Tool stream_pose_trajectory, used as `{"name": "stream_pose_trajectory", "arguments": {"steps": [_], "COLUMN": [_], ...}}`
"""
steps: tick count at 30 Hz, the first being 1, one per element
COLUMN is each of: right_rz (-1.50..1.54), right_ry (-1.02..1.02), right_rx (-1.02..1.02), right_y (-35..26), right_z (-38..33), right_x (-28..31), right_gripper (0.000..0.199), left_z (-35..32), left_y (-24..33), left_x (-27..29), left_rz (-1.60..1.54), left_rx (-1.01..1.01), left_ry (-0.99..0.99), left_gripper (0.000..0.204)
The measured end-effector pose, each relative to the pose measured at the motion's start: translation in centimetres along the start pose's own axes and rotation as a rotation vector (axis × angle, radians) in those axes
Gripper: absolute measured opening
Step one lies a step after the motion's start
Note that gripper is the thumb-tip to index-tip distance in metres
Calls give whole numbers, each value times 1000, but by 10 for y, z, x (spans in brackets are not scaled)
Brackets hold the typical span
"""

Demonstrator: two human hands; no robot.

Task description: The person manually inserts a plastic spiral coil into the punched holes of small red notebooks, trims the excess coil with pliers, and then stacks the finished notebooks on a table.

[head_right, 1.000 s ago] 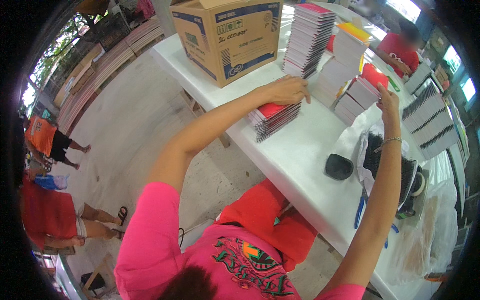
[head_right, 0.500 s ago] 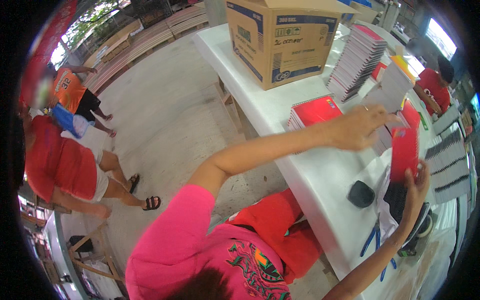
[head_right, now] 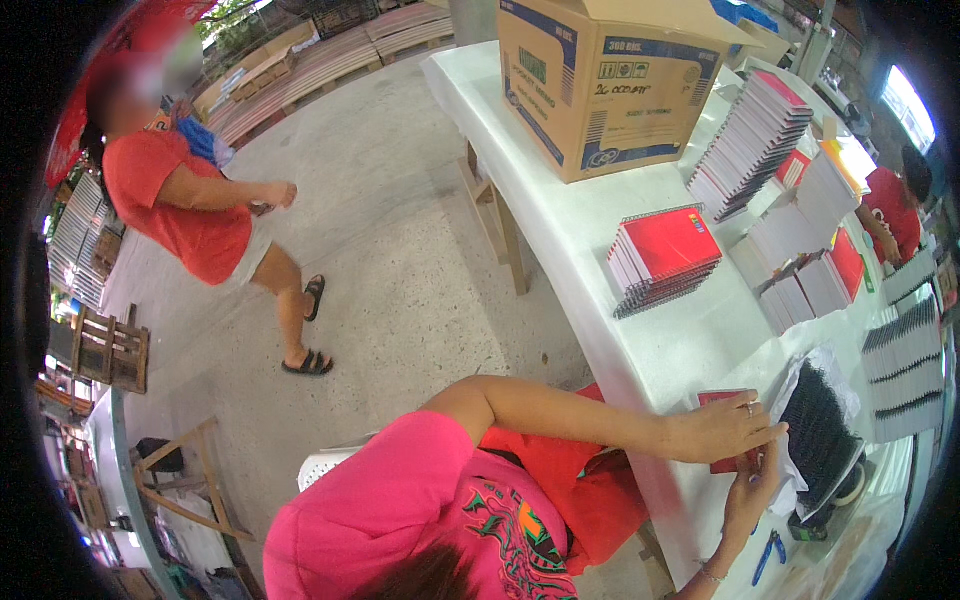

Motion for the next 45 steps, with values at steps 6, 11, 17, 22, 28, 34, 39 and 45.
{"name": "stream_pose_trajectory", "arguments": {"steps": [6,11,17,22,28,34,39,45], "right_rz": [-84,-176,256,-757,-1251,-1343,-1064,-637], "right_ry": [148,194,0,315,0,143,191,226], "right_rx": [70,29,-57,-242,-597,-509,-286,-191], "right_y": [41,7,17,207,230,185,175,193], "right_z": [-7,7,3,-61,-47,-37,-32,-35], "right_x": [-4,2,50,181,176,144,125,131], "right_gripper": [48,42,34,44,48,44,39,44], "left_z": [24,32,2,-9,-14,-18,-12,-10], "left_y": [-3,-1,-13,-14,-5,3,14,15], "left_x": [-16,-2,11,11,20,24,11,3], "left_rz": [62,100,-81,-208,-219,-306,-308,-342], "left_rx": [59,16,93,27,122,242,341,375], "left_ry": [-32,29,-173,-143,-170,-85,-39,6], "left_gripper": [35,23,25,30,29,57,72,66]}}
Point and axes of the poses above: each hand's wrist, its own z-axis towards the middle knuckle, its own x-axis out of the back of the hand, y = z × x, the point moved 1 cm from there along z, towards the middle knuckle, and after that the axes turned 14 degrees about x, right-handed, at the moved point
